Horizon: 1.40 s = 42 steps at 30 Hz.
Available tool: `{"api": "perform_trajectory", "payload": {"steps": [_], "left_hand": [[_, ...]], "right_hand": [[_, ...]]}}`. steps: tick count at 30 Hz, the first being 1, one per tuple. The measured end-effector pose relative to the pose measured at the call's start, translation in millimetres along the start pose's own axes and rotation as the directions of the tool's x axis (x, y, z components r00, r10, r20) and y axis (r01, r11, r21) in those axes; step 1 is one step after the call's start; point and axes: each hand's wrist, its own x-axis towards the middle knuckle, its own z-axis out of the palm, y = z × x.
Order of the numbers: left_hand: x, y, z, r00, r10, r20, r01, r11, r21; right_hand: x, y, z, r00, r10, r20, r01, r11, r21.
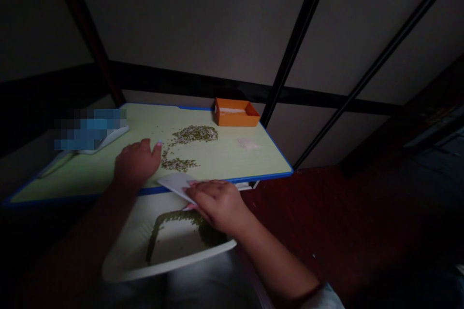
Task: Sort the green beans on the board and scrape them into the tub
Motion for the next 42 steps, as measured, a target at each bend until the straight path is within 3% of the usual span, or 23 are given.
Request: {"api": "perform_trajectory", "payload": {"steps": [4,11,19,24,26,31,33,42], "left_hand": [[1.8,-0.8,0.3,1.000,0.010,0.003,-0.010,1.000,0.014],[3.1,1.3,-5.9,0.998,0.013,0.055,-0.014,1.000,0.023],[2.4,4.7,-9.5,0.998,0.006,0.055,-0.008,0.999,0.045],[3.9,3.6,-7.2,0.999,0.022,0.045,-0.025,0.998,0.055],[4.6,2.2,-5.8,0.999,0.027,0.048,-0.029,0.998,0.052],[4.8,0.1,-2.7,0.999,0.040,0.005,-0.040,0.999,0.032],[4.6,0.7,-3.2,0.999,0.030,0.015,-0.030,0.999,0.043],[6.2,2.1,-6.9,0.997,0.009,0.073,-0.014,0.998,0.062]], "right_hand": [[-6.2,5.2,6.2,0.993,0.067,0.092,-0.058,0.993,-0.101],[-13.9,10.3,12.7,0.983,0.171,0.061,-0.148,0.951,-0.271],[-16.7,13.4,10.8,0.958,0.282,-0.040,-0.281,0.914,-0.293],[-21.5,16.7,3.1,0.933,0.295,-0.204,-0.335,0.921,-0.197],[-26.2,20.9,-3.4,0.899,0.343,-0.271,-0.394,0.905,-0.161],[-36.4,39.0,-20.2,0.719,0.593,-0.363,-0.650,0.758,-0.049],[-36.6,45.2,-23.1,0.679,0.644,-0.353,-0.690,0.724,-0.005],[-21.5,42.4,-16.6,0.723,0.631,-0.281,-0.639,0.766,0.074]]}}
